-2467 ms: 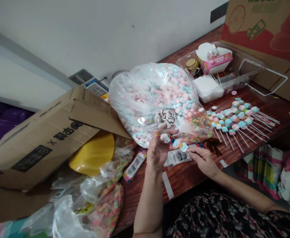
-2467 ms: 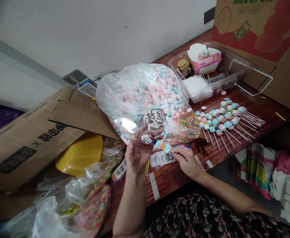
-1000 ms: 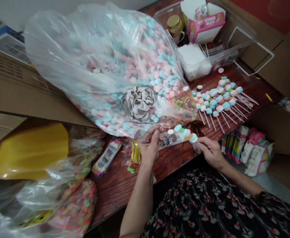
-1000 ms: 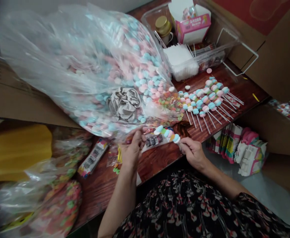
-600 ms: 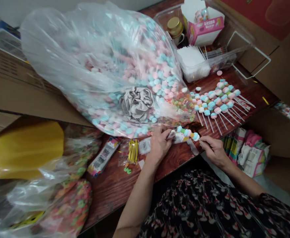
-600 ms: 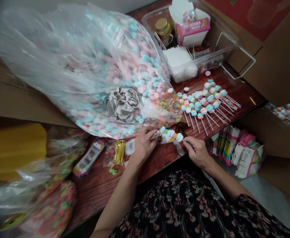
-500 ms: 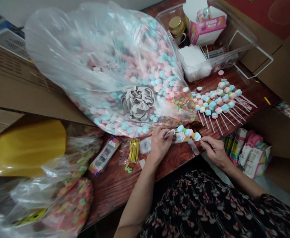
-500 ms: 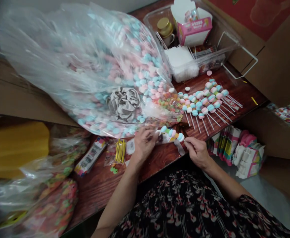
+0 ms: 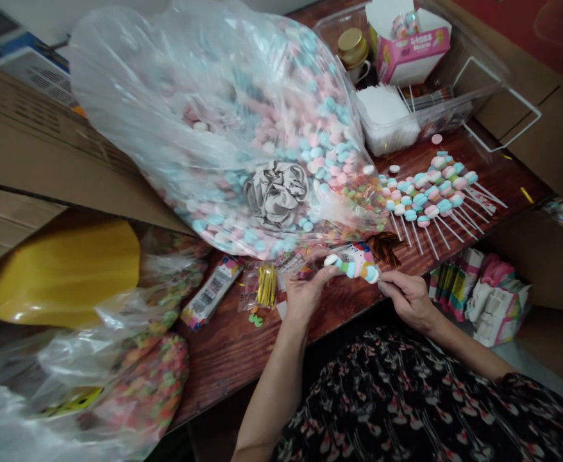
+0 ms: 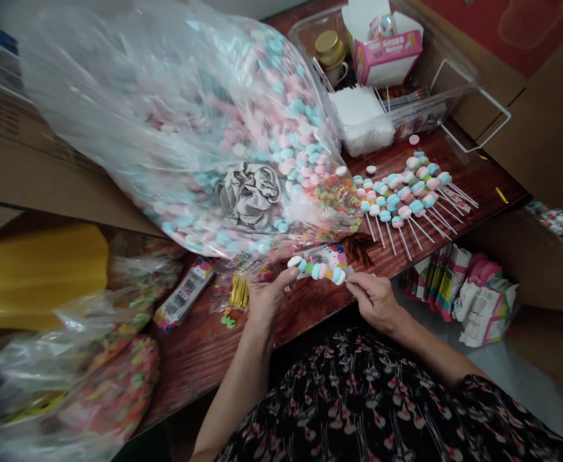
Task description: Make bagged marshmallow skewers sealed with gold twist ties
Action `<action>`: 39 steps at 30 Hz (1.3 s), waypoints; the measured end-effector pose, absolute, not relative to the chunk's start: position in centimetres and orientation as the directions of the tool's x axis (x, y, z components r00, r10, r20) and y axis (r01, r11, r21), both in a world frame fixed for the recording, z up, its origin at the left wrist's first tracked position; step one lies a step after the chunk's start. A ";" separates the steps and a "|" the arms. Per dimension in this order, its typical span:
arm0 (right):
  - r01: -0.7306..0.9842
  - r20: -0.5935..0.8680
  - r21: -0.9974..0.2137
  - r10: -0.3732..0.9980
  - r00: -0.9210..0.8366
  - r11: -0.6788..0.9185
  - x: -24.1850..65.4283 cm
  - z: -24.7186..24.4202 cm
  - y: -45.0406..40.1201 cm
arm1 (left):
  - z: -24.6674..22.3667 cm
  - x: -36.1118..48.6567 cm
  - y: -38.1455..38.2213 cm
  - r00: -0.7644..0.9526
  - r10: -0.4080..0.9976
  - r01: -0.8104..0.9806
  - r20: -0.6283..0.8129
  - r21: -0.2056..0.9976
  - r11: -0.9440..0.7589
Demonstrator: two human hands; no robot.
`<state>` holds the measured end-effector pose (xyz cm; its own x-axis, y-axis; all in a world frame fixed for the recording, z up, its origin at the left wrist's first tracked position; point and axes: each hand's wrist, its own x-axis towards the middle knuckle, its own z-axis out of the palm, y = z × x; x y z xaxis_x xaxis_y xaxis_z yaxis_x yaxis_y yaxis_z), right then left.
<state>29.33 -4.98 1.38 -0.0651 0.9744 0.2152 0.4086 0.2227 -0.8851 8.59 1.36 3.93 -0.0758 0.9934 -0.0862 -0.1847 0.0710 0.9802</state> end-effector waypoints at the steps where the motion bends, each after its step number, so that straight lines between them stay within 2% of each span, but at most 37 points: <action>1: 0.401 0.207 -0.891 0.976 -0.061 0.214 29.2 1.4 -5.1 | 3.8 8.6 1.2 -0.078 0.991 -0.220 -0.107 0.972 0.088; 5: 0.339 0.123 -0.932 0.992 -0.031 0.127 28.4 1.3 -5.6 | 3.8 8.8 1.0 -0.101 0.988 -0.345 -0.120 0.935 0.078; 9: 0.231 0.041 -0.971 0.997 -0.068 0.056 27.7 1.2 -5.8 | 4.0 9.3 1.2 -0.115 0.985 -0.386 -0.131 0.919 0.077; 17: 0.198 0.087 -0.975 0.992 -0.094 0.104 26.7 1.5 -6.0 | 4.3 9.9 0.7 -0.128 0.974 -0.399 -0.189 0.909 0.124; 22: 0.088 0.032 -0.995 0.991 -0.130 0.044 25.5 1.7 -6.3 | 4.5 10.8 0.2 -0.167 0.967 -0.430 -0.192 0.897 0.104; 25: 0.019 -0.012 -1.000 0.981 -0.196 -0.008 24.7 1.3 -6.5 | 4.6 11.1 0.0 -0.132 0.962 -0.464 -0.237 0.873 0.151; 29: -0.096 -0.024 -0.994 0.983 -0.184 -0.042 23.8 0.7 -6.8 | 4.7 11.3 -0.2 -0.115 0.962 -0.506 -0.249 0.848 0.159; 35: -0.027 -0.007 -1.000 0.988 -0.157 -0.012 23.5 1.3 -6.1 | 4.5 11.3 -0.3 -0.140 0.959 -0.464 -0.247 0.872 0.157; 39: 0.029 -0.021 -0.999 0.992 -0.121 -0.017 24.3 1.8 -5.0 | 4.6 9.6 0.8 -0.095 0.971 -0.483 -0.219 0.863 0.147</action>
<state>24.34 -5.03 1.84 -0.1214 0.9924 -0.0206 0.0293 -0.0171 -0.9994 9.64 0.84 4.58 -0.0947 0.9712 -0.2188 -0.4828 0.1474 0.8632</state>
